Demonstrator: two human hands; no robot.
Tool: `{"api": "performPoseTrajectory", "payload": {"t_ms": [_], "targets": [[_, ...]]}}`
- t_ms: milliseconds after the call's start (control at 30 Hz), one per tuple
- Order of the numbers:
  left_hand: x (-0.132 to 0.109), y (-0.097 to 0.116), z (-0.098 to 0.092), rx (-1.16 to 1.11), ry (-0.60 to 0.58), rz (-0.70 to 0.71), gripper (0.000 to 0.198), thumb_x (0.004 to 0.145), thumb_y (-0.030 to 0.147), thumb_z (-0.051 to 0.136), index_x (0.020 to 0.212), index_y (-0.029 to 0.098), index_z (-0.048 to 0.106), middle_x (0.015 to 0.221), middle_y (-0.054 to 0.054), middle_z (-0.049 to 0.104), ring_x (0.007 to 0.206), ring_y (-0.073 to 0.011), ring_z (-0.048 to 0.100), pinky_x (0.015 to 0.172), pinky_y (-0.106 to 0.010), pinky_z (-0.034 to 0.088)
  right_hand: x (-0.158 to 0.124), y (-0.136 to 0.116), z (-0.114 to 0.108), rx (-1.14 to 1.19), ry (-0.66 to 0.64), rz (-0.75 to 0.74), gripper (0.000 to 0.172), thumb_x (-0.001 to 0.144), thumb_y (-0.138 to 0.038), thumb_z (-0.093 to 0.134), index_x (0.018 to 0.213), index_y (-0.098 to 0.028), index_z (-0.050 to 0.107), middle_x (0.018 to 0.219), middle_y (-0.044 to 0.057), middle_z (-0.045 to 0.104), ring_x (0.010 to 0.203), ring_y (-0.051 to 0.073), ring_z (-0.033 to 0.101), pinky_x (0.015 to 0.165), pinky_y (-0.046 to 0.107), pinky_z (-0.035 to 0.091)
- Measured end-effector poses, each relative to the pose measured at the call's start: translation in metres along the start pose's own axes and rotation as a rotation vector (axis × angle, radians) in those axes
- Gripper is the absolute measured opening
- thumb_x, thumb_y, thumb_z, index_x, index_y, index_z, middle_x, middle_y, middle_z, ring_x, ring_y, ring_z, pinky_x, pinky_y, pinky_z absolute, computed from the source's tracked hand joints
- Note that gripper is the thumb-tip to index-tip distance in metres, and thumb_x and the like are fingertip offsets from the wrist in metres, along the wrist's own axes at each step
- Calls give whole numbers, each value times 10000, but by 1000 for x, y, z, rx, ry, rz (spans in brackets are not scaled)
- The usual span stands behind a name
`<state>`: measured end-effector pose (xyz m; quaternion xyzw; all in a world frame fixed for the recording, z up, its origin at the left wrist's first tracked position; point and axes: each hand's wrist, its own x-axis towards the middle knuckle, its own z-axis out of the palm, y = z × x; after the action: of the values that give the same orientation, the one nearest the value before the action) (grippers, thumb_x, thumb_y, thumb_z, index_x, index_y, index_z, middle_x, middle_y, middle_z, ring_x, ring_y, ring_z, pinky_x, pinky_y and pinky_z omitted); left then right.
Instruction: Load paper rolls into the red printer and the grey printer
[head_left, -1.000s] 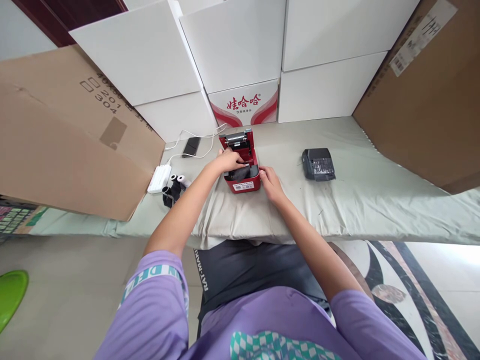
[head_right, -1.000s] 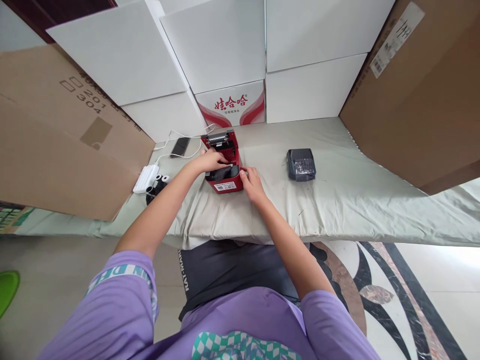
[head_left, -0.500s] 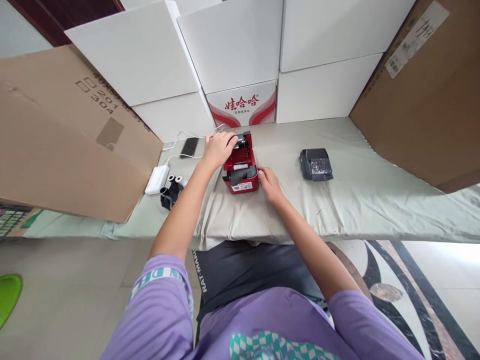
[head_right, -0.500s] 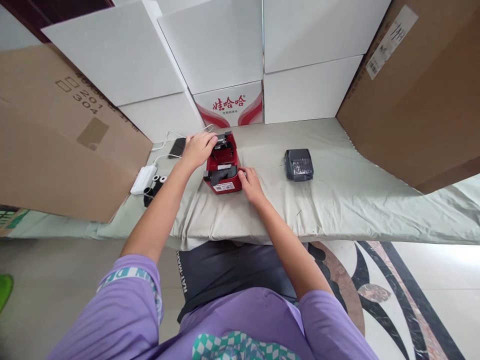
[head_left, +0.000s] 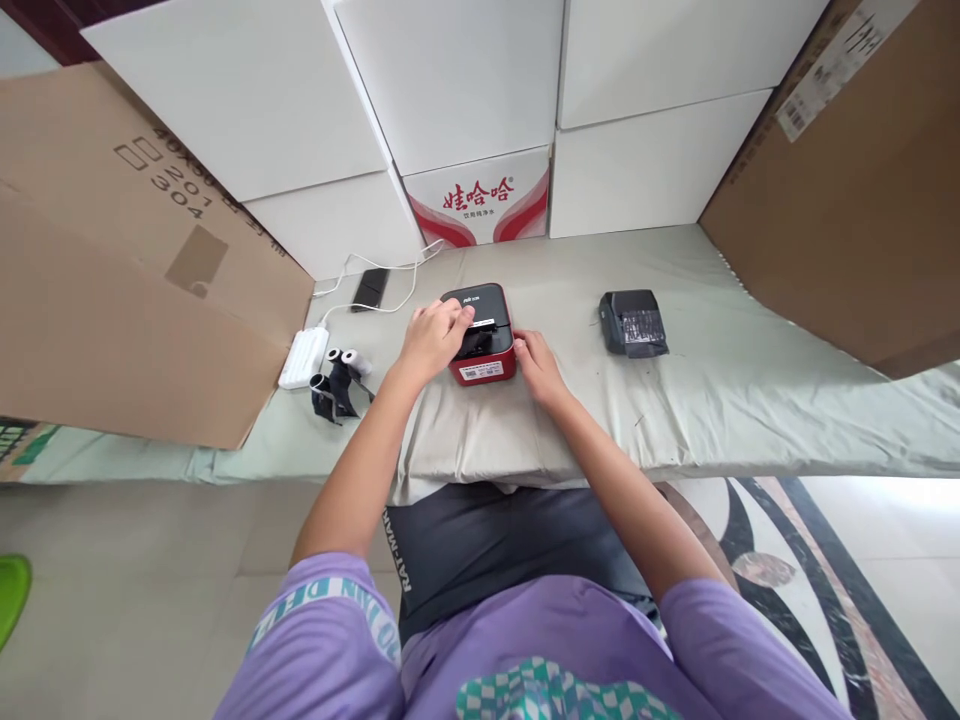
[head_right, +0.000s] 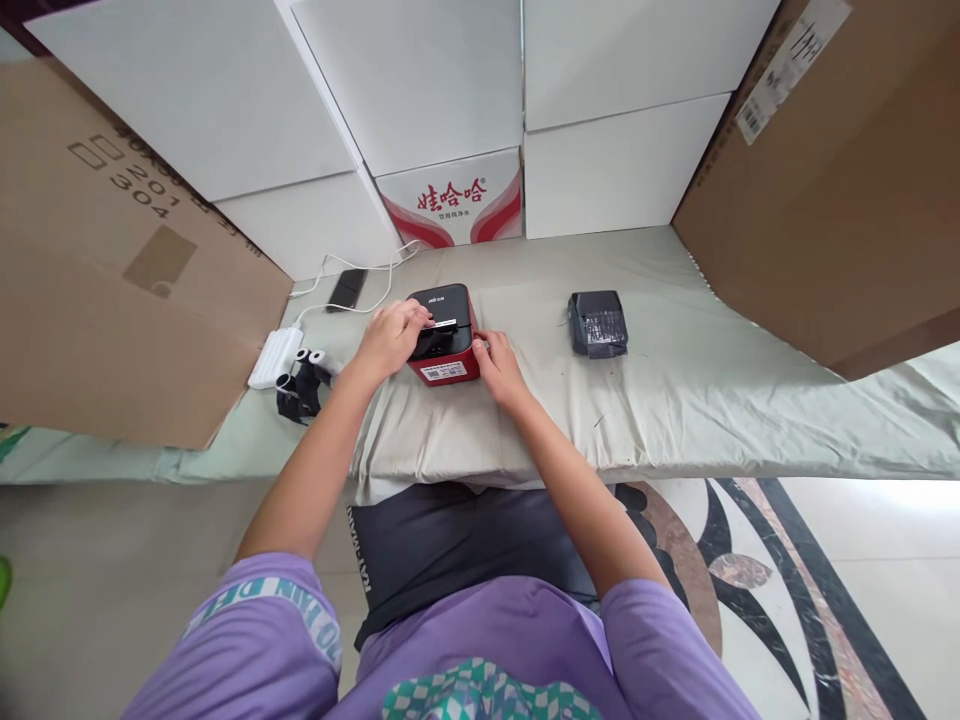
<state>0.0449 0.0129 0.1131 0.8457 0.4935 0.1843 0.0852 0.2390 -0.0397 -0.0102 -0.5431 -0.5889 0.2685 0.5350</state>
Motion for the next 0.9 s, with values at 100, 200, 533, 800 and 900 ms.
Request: {"api": "performPoseTrajectory", "payload": {"t_ms": [100, 200, 533, 800, 900], "targets": [[-2, 4, -1, 20, 6, -28, 512, 1104, 530, 317, 959, 235, 710, 1148, -98, 787, 1213, -309, 637, 1110, -477, 409, -2, -1, 0, 2, 1, 0, 710, 997, -814, 317, 1268, -268, 681, 1269, 134, 691, 1266, 308, 610, 1137, 500, 482], [-7, -9, 0, -88, -21, -21, 537, 1106, 514, 289, 1042, 240, 746, 1212, -91, 779, 1277, -290, 622, 1160, -463, 406, -5, -4, -2, 10, -11, -3, 703, 1002, -794, 339, 1322, -257, 662, 1298, 146, 682, 1221, 314, 627, 1105, 514, 508], [-29, -43, 87, -1189, 181, -345, 668, 1028, 644, 397, 1452, 187, 635, 1440, -95, 711, 1437, -292, 590, 1208, -440, 456, -5, -27, -14, -211, -154, -54, 798, 866, -446, 743, 1585, -211, 487, 1328, 164, 732, 1112, 370, 710, 948, 509, 579], [87, 24, 97, -1509, 115, -219, 527, 964, 567, 579, 1252, 158, 745, 1243, -73, 801, 1292, -278, 694, 1113, -383, 525, 59, -49, -110, -304, -39, -81, 697, 854, -334, 725, 1517, -184, 574, 1005, 79, 808, 775, 274, 728, 822, 424, 590], [148, 63, 118, -1611, 24, -222, 476, 1014, 445, 516, 1368, 176, 684, 1337, -52, 764, 1305, -240, 687, 1121, -352, 512, 102, -26, -162, -338, -16, -113, 761, 844, -415, 770, 1544, -215, 547, 1116, 80, 802, 861, 288, 732, 872, 452, 592]]}}
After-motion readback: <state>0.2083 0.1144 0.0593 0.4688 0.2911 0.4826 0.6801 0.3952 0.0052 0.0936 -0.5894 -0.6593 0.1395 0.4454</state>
